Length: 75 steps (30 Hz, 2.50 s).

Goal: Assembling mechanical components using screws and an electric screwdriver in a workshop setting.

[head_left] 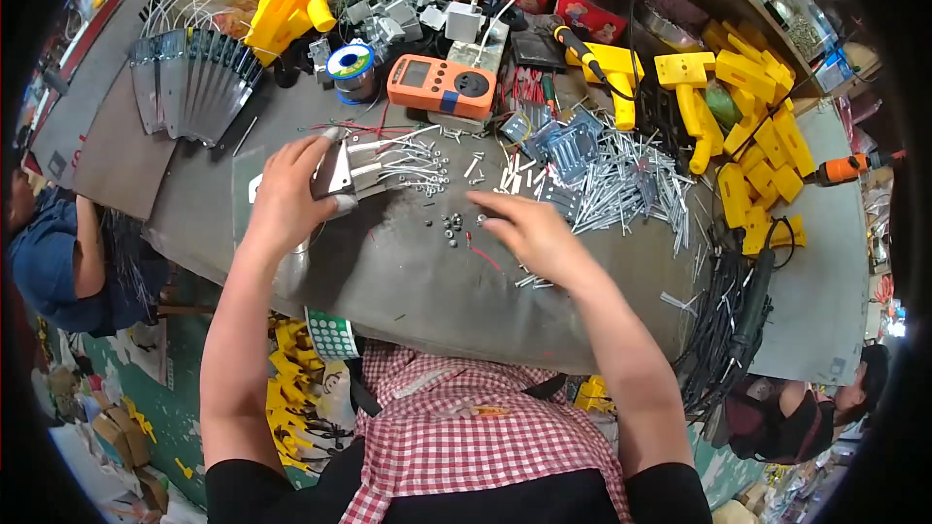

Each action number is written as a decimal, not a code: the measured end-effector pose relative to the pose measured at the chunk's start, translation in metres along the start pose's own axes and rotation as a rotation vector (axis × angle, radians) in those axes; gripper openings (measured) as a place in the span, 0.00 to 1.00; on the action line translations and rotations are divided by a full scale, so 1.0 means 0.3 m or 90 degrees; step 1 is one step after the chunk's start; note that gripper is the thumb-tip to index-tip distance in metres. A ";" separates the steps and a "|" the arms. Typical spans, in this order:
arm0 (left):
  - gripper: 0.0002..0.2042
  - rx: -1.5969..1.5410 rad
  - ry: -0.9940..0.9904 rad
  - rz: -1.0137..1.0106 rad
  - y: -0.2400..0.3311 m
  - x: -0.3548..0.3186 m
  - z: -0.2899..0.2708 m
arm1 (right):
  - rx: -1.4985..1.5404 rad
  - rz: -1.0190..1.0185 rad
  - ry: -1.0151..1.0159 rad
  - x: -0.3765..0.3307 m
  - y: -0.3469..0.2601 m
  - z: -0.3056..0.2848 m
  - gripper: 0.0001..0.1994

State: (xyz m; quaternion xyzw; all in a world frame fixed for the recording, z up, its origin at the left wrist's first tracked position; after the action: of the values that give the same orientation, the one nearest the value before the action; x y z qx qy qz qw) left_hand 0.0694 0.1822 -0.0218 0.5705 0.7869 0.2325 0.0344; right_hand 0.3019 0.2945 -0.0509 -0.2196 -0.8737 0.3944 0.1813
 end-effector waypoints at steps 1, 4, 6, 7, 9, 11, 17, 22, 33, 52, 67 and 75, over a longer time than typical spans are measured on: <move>0.35 -0.019 0.006 -0.004 0.002 0.000 -0.007 | 0.023 0.042 0.018 -0.033 0.022 -0.039 0.17; 0.34 -0.085 0.110 0.007 -0.024 -0.005 -0.033 | -0.042 0.014 0.073 -0.166 0.060 -0.062 0.17; 0.34 -0.064 0.137 0.047 0.004 -0.008 -0.062 | -0.131 -0.056 0.108 -0.223 0.049 -0.040 0.16; 0.32 -0.185 0.160 -0.002 -0.005 -0.022 -0.073 | -0.236 -0.091 0.077 -0.236 0.031 -0.009 0.16; 0.28 -0.477 0.145 -0.154 0.004 -0.070 -0.055 | -0.369 -0.129 0.078 -0.235 0.049 0.010 0.15; 0.23 -0.832 0.106 -0.137 0.035 -0.132 0.017 | -0.353 -0.132 0.077 -0.185 -0.005 -0.010 0.13; 0.21 -1.003 -0.149 -0.358 0.211 -0.329 0.235 | -0.522 -0.085 0.008 -0.085 -0.054 0.117 0.06; 0.19 -0.867 -0.500 -0.199 0.347 -0.399 0.338 | -0.265 -0.058 -0.018 -0.062 0.013 -0.002 0.06; 0.19 -0.806 -0.600 -0.246 0.328 -0.220 0.380 | 0.105 0.403 0.269 -0.144 0.413 -0.673 0.06; 0.23 -0.966 -0.741 -0.272 0.232 -0.472 0.598 | -0.624 0.230 0.256 0.941 0.816 -1.439 0.23; 0.27 -0.865 -0.813 -0.165 0.340 -0.373 0.583 | -0.895 0.068 0.462 0.953 0.954 -1.612 0.16; 0.22 -0.999 -0.774 -0.120 0.377 -0.377 0.590 | -0.498 0.167 0.452 0.690 0.889 -1.613 0.21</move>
State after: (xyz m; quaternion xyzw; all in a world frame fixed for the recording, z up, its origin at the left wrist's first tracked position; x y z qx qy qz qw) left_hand 0.2648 0.1639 -0.1575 0.3437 0.3011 0.3517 0.8171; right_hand 0.4299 0.8565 0.0754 -0.4978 -0.8055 -0.0389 0.3190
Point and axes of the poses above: each hand's wrist, its own x-axis towards the middle knuckle, its own z-axis out of the palm, y = z × x, the point moved 7 cm from there along x, towards the middle knuckle, and after that the axes turned 1 degree about y, right-handed, at the moved point
